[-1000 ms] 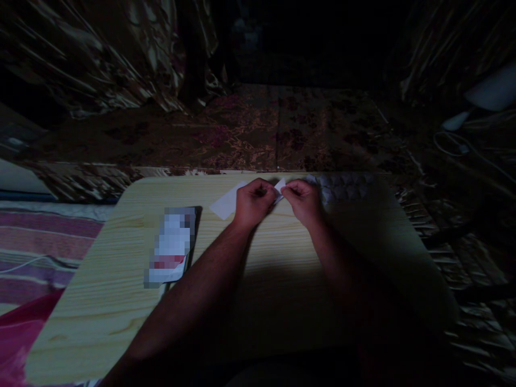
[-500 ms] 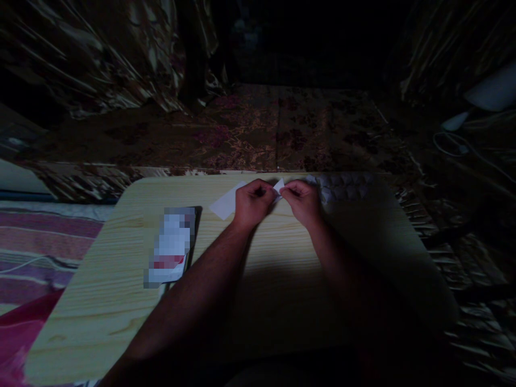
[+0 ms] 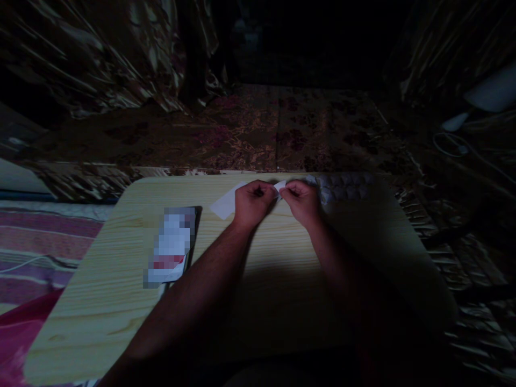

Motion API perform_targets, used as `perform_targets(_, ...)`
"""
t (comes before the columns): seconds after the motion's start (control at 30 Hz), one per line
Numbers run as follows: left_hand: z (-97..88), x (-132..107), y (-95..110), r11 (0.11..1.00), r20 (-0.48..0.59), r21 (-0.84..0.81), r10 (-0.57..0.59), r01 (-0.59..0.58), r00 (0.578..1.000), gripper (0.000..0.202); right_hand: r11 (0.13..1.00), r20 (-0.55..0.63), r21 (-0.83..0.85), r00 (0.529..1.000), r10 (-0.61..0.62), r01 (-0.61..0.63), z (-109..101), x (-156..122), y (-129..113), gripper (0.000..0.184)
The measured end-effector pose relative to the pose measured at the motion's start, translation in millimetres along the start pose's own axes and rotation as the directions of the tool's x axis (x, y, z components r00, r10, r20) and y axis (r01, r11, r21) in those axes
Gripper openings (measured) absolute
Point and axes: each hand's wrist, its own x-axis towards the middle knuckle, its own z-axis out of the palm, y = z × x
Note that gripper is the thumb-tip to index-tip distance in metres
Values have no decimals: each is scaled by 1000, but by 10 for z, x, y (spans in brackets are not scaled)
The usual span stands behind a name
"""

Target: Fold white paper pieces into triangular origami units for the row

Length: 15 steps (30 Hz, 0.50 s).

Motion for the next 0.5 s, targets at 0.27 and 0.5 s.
perform_targets(0.27,1,1,-21,995,31,-86,-51,53,998,22,1000,0,1,1000,16,-16,1,-2,-24,19)
perform_targets(0.5,2,7,-17,992,52,-108,-55,60,997,21,999,29,4,999,33,-33,8,5,-25,21)
